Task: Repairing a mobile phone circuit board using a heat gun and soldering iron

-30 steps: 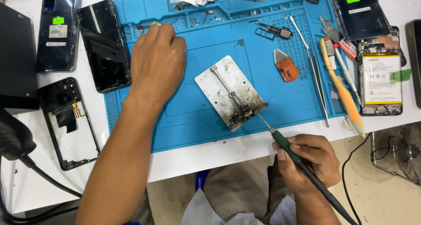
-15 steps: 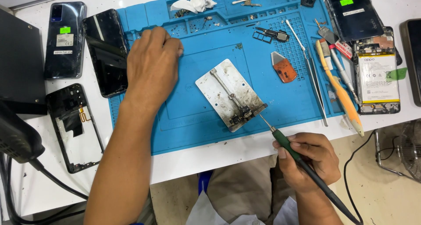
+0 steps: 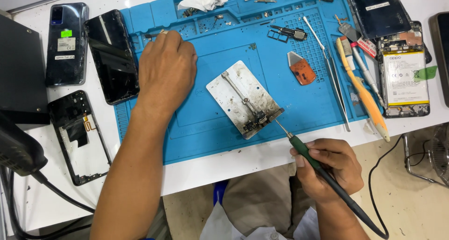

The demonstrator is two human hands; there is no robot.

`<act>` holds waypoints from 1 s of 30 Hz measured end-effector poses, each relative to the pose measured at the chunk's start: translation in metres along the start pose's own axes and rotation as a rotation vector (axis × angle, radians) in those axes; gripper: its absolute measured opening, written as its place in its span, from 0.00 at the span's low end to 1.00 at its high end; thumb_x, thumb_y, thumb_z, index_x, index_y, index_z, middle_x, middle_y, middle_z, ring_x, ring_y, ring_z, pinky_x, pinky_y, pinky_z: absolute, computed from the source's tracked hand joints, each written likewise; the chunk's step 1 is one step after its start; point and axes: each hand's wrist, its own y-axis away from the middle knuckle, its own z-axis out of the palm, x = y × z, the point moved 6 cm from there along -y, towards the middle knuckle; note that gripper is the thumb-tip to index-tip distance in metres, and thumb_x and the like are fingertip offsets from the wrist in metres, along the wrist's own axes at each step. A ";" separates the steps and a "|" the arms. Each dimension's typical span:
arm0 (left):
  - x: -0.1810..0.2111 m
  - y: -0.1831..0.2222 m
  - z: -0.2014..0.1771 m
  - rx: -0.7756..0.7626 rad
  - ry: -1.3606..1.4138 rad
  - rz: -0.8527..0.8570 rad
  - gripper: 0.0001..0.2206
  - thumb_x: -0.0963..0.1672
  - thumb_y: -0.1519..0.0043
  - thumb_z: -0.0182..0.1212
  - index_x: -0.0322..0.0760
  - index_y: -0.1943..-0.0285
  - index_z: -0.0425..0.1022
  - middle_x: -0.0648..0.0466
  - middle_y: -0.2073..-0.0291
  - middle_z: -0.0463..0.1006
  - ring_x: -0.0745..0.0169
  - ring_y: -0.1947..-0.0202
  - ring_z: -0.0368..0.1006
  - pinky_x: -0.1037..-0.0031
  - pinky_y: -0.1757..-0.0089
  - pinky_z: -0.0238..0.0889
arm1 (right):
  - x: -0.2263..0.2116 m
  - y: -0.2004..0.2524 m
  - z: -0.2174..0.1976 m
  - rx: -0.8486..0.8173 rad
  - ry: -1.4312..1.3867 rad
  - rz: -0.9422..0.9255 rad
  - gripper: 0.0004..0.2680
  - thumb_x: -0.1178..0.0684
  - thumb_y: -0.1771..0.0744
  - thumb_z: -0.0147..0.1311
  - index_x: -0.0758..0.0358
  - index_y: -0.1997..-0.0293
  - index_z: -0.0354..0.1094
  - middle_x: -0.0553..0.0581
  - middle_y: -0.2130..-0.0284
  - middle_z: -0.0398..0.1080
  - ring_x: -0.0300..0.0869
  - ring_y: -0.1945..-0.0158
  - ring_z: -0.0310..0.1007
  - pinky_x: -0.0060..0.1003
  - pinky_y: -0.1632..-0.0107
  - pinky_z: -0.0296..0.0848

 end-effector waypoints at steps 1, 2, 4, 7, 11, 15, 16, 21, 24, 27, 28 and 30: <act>0.000 -0.001 0.002 -0.020 -0.001 -0.003 0.06 0.42 0.35 0.65 0.37 0.65 0.77 0.51 0.67 0.69 0.49 0.64 0.68 0.60 0.66 0.66 | 0.000 0.000 0.000 -0.009 -0.014 -0.005 0.08 0.56 0.36 0.62 0.65 0.62 0.65 0.68 0.65 0.71 0.46 0.67 0.80 0.34 0.63 0.82; 0.000 -0.001 0.003 -0.040 -0.002 -0.007 0.06 0.42 0.34 0.65 0.37 0.64 0.76 0.50 0.66 0.69 0.49 0.64 0.69 0.60 0.64 0.68 | 0.000 0.000 0.000 -0.018 -0.028 -0.009 0.07 0.57 0.36 0.62 0.65 0.62 0.65 0.68 0.64 0.70 0.46 0.68 0.80 0.34 0.63 0.83; -0.002 -0.001 0.003 -0.038 0.005 -0.009 0.06 0.42 0.34 0.64 0.37 0.64 0.76 0.50 0.66 0.69 0.49 0.64 0.68 0.60 0.64 0.66 | -0.001 -0.001 0.001 -0.015 -0.026 -0.009 0.07 0.56 0.35 0.62 0.65 0.62 0.65 0.68 0.64 0.70 0.46 0.68 0.80 0.34 0.63 0.83; -0.001 -0.003 -0.008 -0.034 0.056 -0.035 0.04 0.42 0.34 0.62 0.38 0.61 0.75 0.50 0.64 0.69 0.49 0.64 0.68 0.60 0.65 0.64 | 0.000 -0.001 0.000 -0.002 -0.048 -0.003 0.07 0.57 0.35 0.61 0.65 0.62 0.65 0.69 0.64 0.70 0.46 0.68 0.80 0.34 0.64 0.83; 0.018 -0.012 -0.054 0.095 0.364 -0.037 0.02 0.37 0.32 0.54 0.31 0.53 0.70 0.43 0.57 0.69 0.44 0.60 0.65 0.58 0.61 0.57 | 0.005 0.002 -0.002 0.030 -0.097 0.076 0.08 0.57 0.35 0.60 0.66 0.63 0.62 0.70 0.64 0.67 0.49 0.70 0.79 0.36 0.65 0.86; 0.047 -0.007 -0.063 0.023 0.742 -0.052 0.07 0.42 0.26 0.45 0.35 0.53 0.69 0.48 0.59 0.75 0.48 0.60 0.66 0.58 0.57 0.54 | 0.008 0.002 -0.001 0.088 -0.196 0.140 0.08 0.59 0.34 0.57 0.70 0.62 0.58 0.70 0.61 0.63 0.53 0.74 0.78 0.40 0.68 0.88; 0.052 -0.006 -0.061 -0.015 0.949 -0.098 0.08 0.44 0.26 0.48 0.35 0.51 0.70 0.50 0.59 0.75 0.54 0.58 0.68 0.64 0.56 0.61 | 0.012 0.003 -0.002 0.155 -0.248 0.182 0.09 0.57 0.34 0.57 0.68 0.61 0.57 0.69 0.60 0.62 0.49 0.73 0.74 0.40 0.68 0.87; 0.074 0.004 -0.052 -0.133 1.443 -0.217 0.13 0.45 0.29 0.56 0.35 0.39 0.73 0.56 0.60 0.79 0.67 0.58 0.75 0.76 0.56 0.67 | 0.025 0.004 -0.003 0.273 -0.391 0.251 0.11 0.54 0.34 0.62 0.62 0.57 0.59 0.65 0.57 0.62 0.46 0.60 0.71 0.40 0.67 0.86; 0.084 0.007 -0.049 -0.203 1.568 -0.306 0.09 0.43 0.36 0.67 0.38 0.50 0.77 0.56 0.66 0.82 0.71 0.67 0.74 0.80 0.62 0.69 | 0.019 -0.005 -0.003 0.296 -0.355 0.223 0.06 0.57 0.32 0.59 0.61 0.57 0.63 0.64 0.53 0.61 0.49 0.65 0.71 0.38 0.67 0.85; 0.095 0.007 -0.051 -0.283 1.698 -0.341 0.07 0.42 0.40 0.70 0.40 0.60 0.74 0.56 0.71 0.82 0.72 0.70 0.77 0.81 0.66 0.70 | 0.002 -0.019 0.001 0.253 -0.230 0.129 0.07 0.54 0.31 0.59 0.63 0.60 0.64 0.67 0.54 0.59 0.51 0.67 0.72 0.41 0.66 0.87; 0.100 0.009 -0.050 -0.314 1.731 -0.352 0.08 0.42 0.41 0.71 0.40 0.62 0.73 0.55 0.71 0.82 0.72 0.70 0.78 0.81 0.65 0.70 | -0.005 -0.024 0.006 0.184 -0.200 0.139 0.06 0.55 0.31 0.59 0.62 0.58 0.64 0.66 0.52 0.59 0.51 0.67 0.76 0.41 0.59 0.86; 0.106 0.011 -0.050 -0.344 1.765 -0.357 0.09 0.42 0.42 0.72 0.41 0.64 0.72 0.54 0.71 0.82 0.71 0.69 0.79 0.81 0.65 0.70 | -0.016 -0.031 0.010 0.118 -0.167 0.146 0.06 0.57 0.32 0.59 0.61 0.56 0.63 0.66 0.49 0.60 0.51 0.68 0.80 0.40 0.52 0.86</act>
